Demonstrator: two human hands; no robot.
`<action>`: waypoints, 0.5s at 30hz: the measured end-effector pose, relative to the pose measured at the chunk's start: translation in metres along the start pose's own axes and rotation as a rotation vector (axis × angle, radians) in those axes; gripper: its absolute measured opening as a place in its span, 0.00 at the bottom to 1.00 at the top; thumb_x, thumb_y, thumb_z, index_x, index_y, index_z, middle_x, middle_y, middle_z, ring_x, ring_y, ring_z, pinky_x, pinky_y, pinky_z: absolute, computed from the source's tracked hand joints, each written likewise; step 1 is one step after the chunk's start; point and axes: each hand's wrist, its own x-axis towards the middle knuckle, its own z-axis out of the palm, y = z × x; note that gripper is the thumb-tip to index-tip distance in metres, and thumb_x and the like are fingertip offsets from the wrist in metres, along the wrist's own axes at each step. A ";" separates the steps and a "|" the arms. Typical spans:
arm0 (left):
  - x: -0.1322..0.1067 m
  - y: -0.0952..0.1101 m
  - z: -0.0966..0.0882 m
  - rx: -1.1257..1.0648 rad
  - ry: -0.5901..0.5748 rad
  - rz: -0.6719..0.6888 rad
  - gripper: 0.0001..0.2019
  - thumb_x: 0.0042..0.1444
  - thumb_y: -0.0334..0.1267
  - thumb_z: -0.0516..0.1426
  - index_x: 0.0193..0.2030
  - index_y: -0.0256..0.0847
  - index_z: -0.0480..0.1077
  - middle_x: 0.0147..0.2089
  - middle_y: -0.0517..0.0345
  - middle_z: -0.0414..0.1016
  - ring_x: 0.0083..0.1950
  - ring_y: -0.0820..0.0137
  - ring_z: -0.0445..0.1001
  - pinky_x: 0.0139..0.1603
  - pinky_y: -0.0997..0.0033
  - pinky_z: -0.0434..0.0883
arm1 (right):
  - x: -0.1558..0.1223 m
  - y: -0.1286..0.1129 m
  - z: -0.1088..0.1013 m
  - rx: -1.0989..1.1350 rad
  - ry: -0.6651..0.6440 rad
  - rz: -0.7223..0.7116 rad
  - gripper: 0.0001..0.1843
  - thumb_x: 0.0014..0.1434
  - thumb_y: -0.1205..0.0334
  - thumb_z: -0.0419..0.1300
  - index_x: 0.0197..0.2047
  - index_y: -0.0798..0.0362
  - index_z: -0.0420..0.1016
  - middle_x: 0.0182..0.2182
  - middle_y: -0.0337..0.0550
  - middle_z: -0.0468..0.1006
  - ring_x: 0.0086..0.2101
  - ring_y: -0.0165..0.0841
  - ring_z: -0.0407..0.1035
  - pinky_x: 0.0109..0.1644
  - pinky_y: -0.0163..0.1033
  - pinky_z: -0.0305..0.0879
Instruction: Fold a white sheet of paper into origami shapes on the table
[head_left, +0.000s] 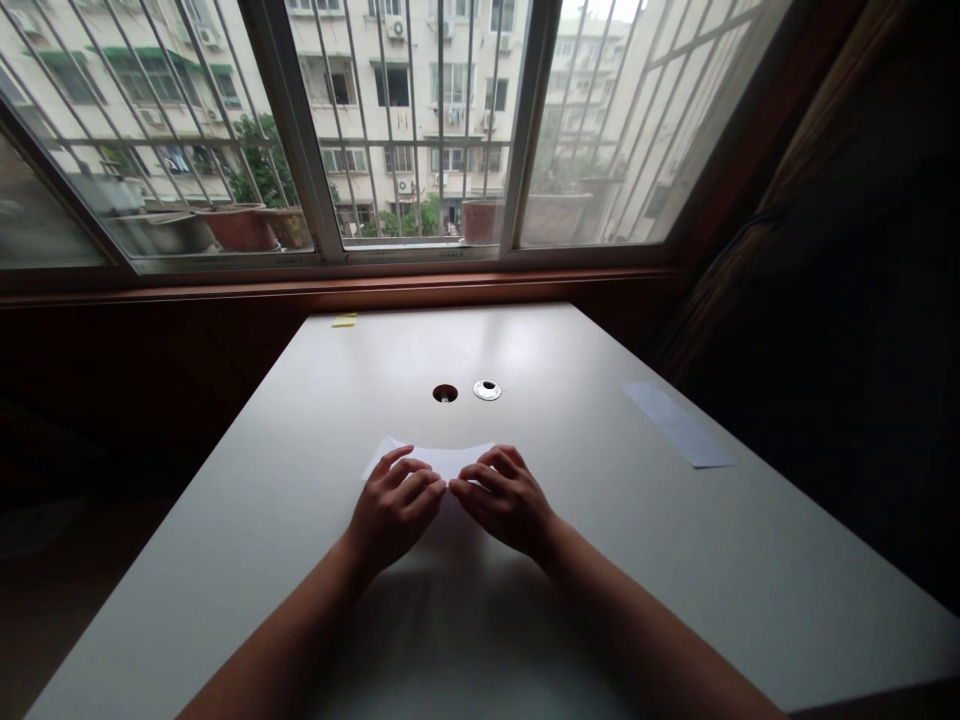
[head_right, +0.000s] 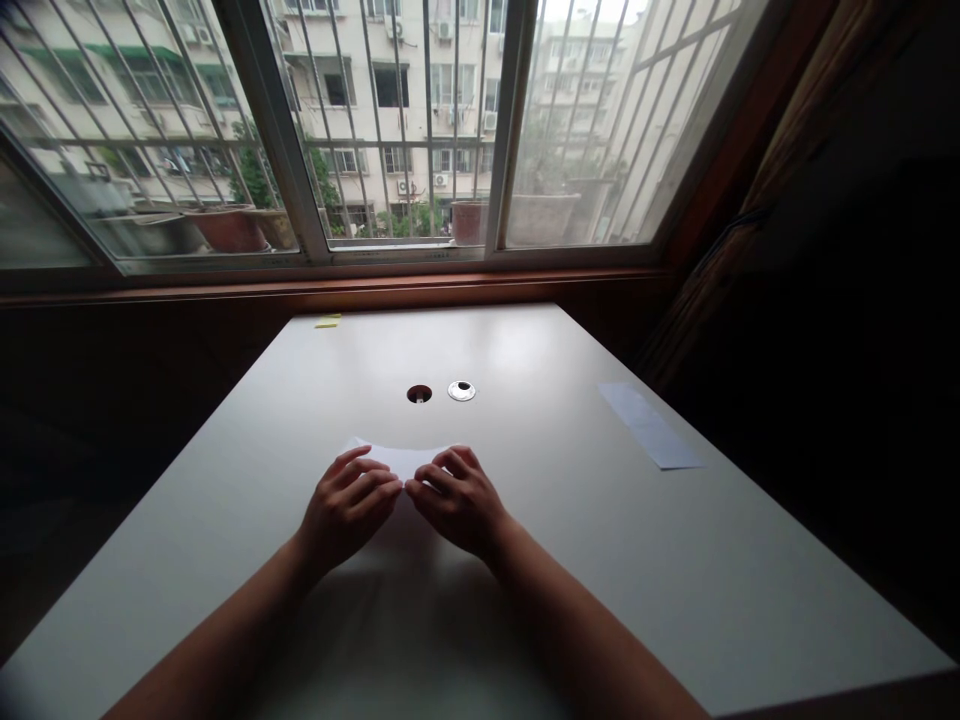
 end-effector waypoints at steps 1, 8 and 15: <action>0.000 0.001 0.000 0.002 0.002 0.006 0.10 0.58 0.28 0.58 0.44 0.44 0.73 0.38 0.60 0.79 0.44 0.67 0.75 0.64 0.51 0.66 | 0.001 -0.001 0.000 -0.003 -0.001 -0.005 0.10 0.61 0.67 0.63 0.46 0.47 0.76 0.37 0.38 0.79 0.39 0.34 0.65 0.47 0.45 0.59; 0.001 0.001 0.001 -0.003 0.013 0.023 0.09 0.57 0.27 0.59 0.43 0.43 0.73 0.38 0.61 0.79 0.43 0.68 0.75 0.63 0.53 0.67 | 0.000 -0.003 0.004 -0.005 -0.001 -0.017 0.08 0.61 0.66 0.62 0.44 0.48 0.75 0.35 0.39 0.78 0.38 0.34 0.66 0.46 0.45 0.60; 0.001 -0.002 -0.001 0.010 -0.004 0.009 0.08 0.57 0.28 0.58 0.42 0.44 0.73 0.38 0.62 0.79 0.43 0.68 0.75 0.62 0.53 0.67 | -0.002 0.004 0.001 -0.005 -0.017 -0.017 0.05 0.61 0.67 0.62 0.40 0.49 0.75 0.34 0.39 0.77 0.39 0.34 0.65 0.47 0.44 0.60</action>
